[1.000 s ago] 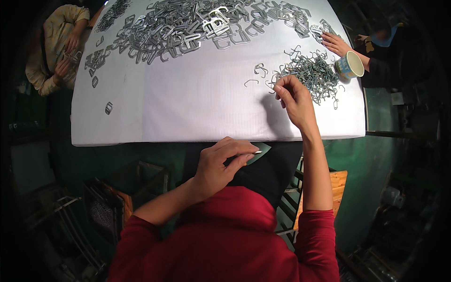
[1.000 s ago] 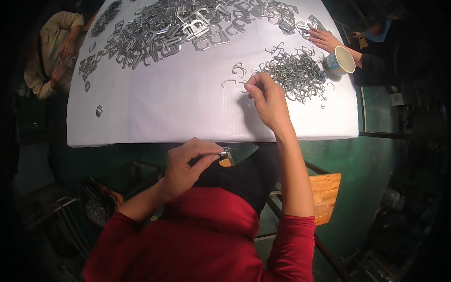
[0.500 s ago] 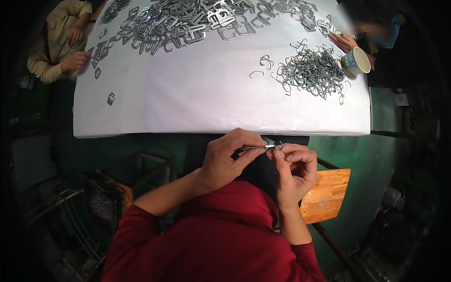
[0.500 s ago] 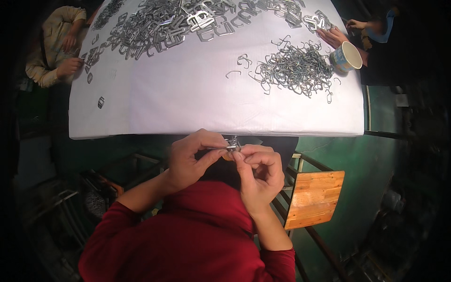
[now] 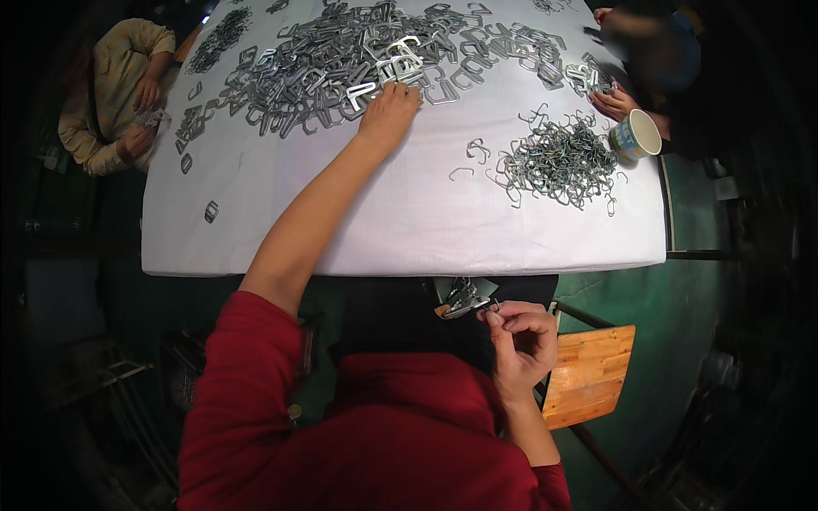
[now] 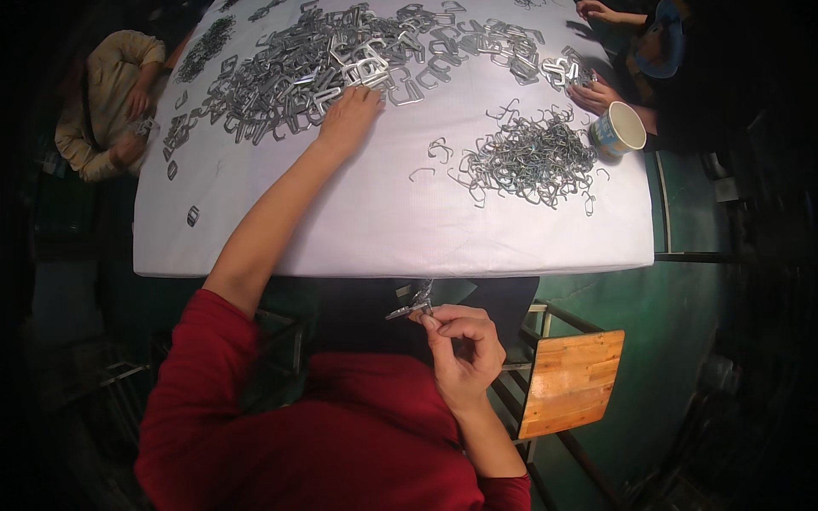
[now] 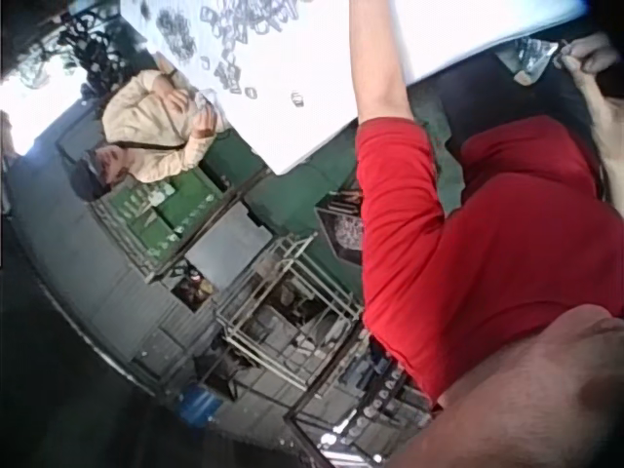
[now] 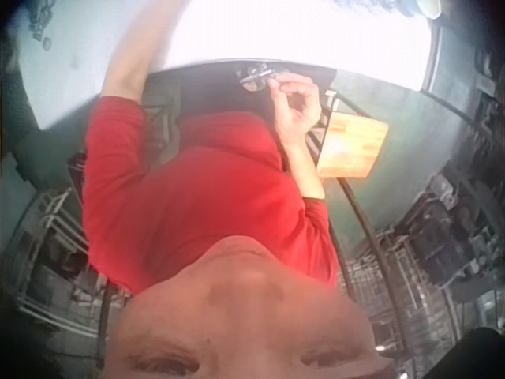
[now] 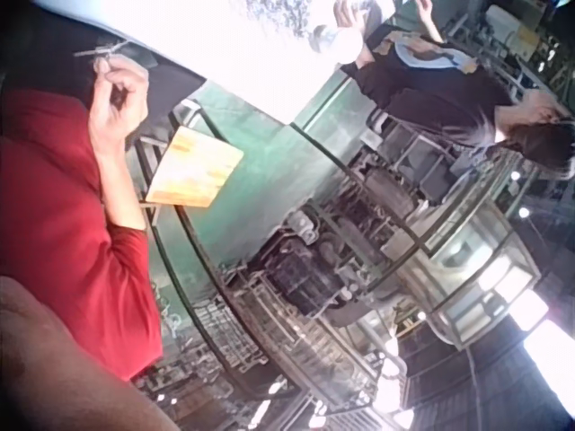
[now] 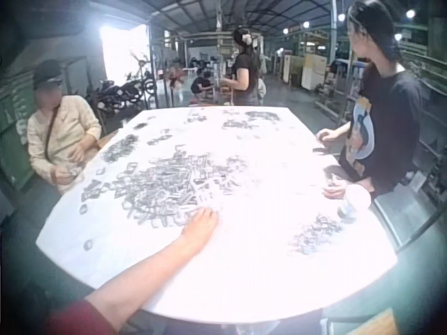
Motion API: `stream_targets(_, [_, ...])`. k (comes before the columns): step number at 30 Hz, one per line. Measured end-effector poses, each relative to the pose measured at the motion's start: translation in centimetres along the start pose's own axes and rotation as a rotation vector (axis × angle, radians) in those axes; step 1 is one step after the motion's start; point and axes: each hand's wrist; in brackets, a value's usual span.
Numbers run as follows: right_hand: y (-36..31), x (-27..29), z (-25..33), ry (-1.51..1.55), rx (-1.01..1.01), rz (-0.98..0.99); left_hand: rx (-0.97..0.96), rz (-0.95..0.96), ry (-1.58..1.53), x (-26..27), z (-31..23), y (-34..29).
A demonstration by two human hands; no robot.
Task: The person takes metal hooks from a table and hangs them onto a rack.
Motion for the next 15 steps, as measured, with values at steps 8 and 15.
stream_targets(8, [0.3, -0.5, -1.2, 0.023, -0.012, 0.036, 0.127, -0.072, -0.211, 6.9, -3.4, -5.4])
stream_targets(15, [0.3, -0.5, -2.1, -0.025, -0.031, 0.045, 0.217, 0.17, -1.104, 8.2, -11.3, -13.5])
Point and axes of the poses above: each hand's wrist, its own y-axis towards the middle knuckle, its own x-axis out of the back of the hand, z = x × y, and after that the axes turned 15 degrees about -y, right-handed
